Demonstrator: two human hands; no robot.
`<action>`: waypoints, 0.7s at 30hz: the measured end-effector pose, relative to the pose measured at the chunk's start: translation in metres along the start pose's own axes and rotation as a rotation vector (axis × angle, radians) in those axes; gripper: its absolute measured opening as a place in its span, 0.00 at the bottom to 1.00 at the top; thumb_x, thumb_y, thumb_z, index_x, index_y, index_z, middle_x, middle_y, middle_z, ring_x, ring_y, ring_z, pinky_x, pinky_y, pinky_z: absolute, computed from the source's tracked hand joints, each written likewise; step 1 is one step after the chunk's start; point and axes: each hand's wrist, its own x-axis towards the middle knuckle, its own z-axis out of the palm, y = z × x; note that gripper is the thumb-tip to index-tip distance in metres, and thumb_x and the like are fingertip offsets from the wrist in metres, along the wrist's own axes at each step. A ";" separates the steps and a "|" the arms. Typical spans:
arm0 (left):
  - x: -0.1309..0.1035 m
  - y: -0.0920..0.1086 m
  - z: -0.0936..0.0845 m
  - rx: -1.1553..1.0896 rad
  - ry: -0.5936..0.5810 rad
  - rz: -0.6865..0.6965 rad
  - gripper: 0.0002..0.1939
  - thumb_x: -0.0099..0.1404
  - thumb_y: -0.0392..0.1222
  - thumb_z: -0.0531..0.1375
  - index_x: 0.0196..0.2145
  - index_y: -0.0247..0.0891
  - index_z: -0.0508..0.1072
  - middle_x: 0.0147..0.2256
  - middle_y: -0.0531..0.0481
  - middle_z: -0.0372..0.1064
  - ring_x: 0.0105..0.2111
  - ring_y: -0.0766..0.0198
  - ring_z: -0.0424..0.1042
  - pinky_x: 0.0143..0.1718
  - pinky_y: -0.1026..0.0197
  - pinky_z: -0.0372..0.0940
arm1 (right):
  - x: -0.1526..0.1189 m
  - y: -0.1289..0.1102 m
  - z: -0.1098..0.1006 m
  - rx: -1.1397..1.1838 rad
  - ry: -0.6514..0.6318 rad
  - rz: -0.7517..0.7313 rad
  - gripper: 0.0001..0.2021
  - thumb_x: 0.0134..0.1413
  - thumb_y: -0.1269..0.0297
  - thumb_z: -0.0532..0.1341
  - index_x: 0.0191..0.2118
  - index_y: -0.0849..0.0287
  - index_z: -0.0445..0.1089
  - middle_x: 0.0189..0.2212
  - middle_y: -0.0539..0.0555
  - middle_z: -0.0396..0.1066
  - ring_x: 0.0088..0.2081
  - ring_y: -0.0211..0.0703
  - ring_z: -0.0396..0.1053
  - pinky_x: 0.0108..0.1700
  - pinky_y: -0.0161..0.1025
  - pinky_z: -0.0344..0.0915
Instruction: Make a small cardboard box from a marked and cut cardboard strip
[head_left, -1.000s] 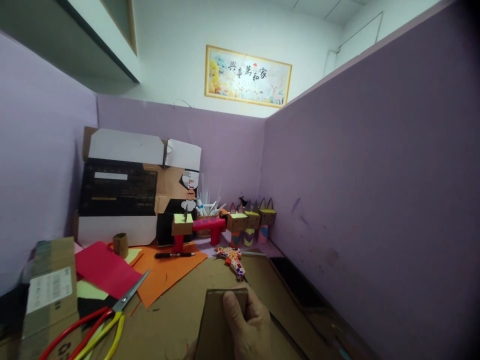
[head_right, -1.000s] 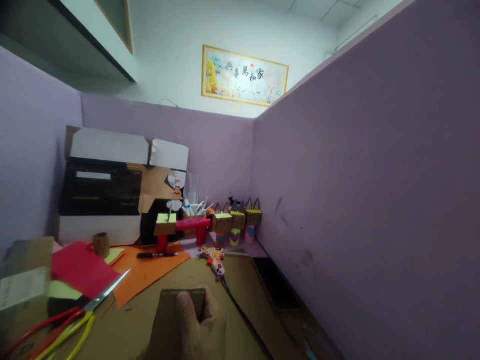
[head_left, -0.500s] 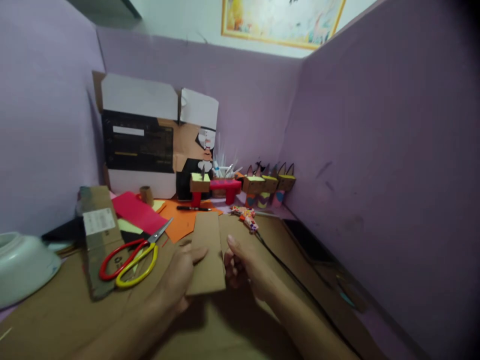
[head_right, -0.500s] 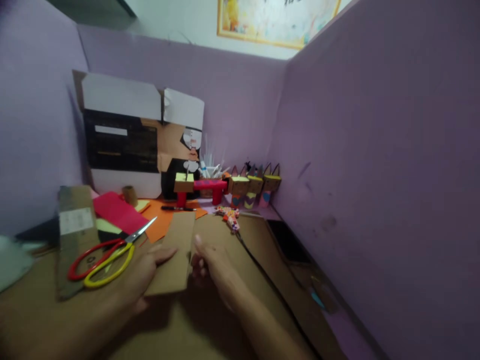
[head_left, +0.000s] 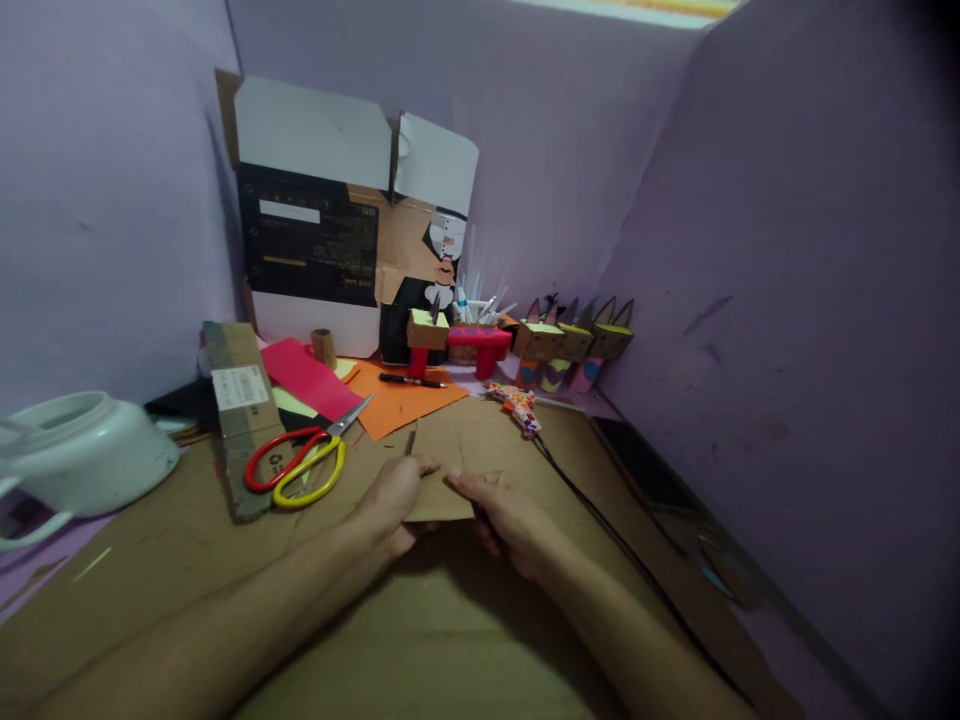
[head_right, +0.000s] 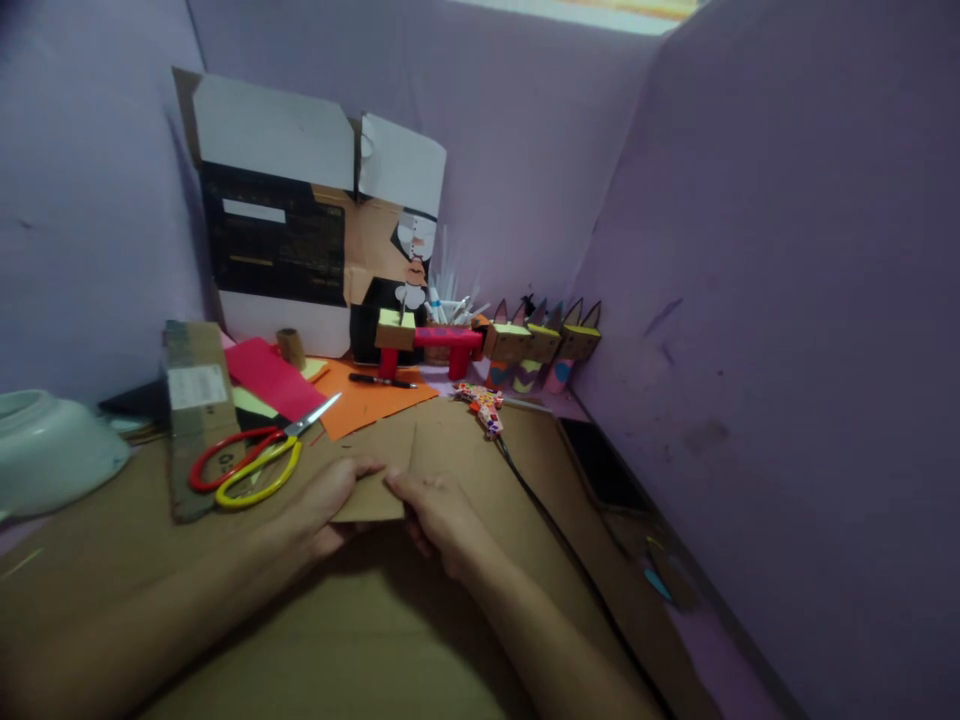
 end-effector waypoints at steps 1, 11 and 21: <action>-0.003 0.004 0.000 0.004 0.001 -0.008 0.04 0.57 0.33 0.54 0.30 0.32 0.68 0.13 0.54 0.63 0.11 0.67 0.64 0.07 0.70 0.54 | 0.000 -0.001 -0.003 0.001 0.028 -0.046 0.23 0.47 0.50 0.59 0.10 0.57 0.57 0.03 0.42 0.50 0.08 0.30 0.45 0.12 0.32 0.41; -0.030 0.022 -0.020 -0.064 -0.516 0.015 0.14 0.57 0.32 0.57 0.42 0.30 0.70 0.30 0.43 0.74 0.28 0.59 0.74 0.33 0.59 0.69 | -0.005 -0.027 -0.033 0.576 -0.110 -0.314 0.23 0.38 0.52 0.67 0.42 0.57 0.70 0.44 0.56 0.70 0.44 0.47 0.67 0.46 0.43 0.62; -0.021 -0.017 -0.012 0.010 -0.702 0.008 0.10 0.59 0.42 0.60 0.36 0.33 0.71 0.26 0.50 0.70 0.21 0.69 0.70 0.23 0.69 0.66 | -0.017 -0.023 -0.016 0.810 -0.315 -0.439 0.18 0.34 0.63 0.71 0.35 0.57 0.66 0.24 0.44 0.65 0.29 0.35 0.66 0.45 0.43 0.64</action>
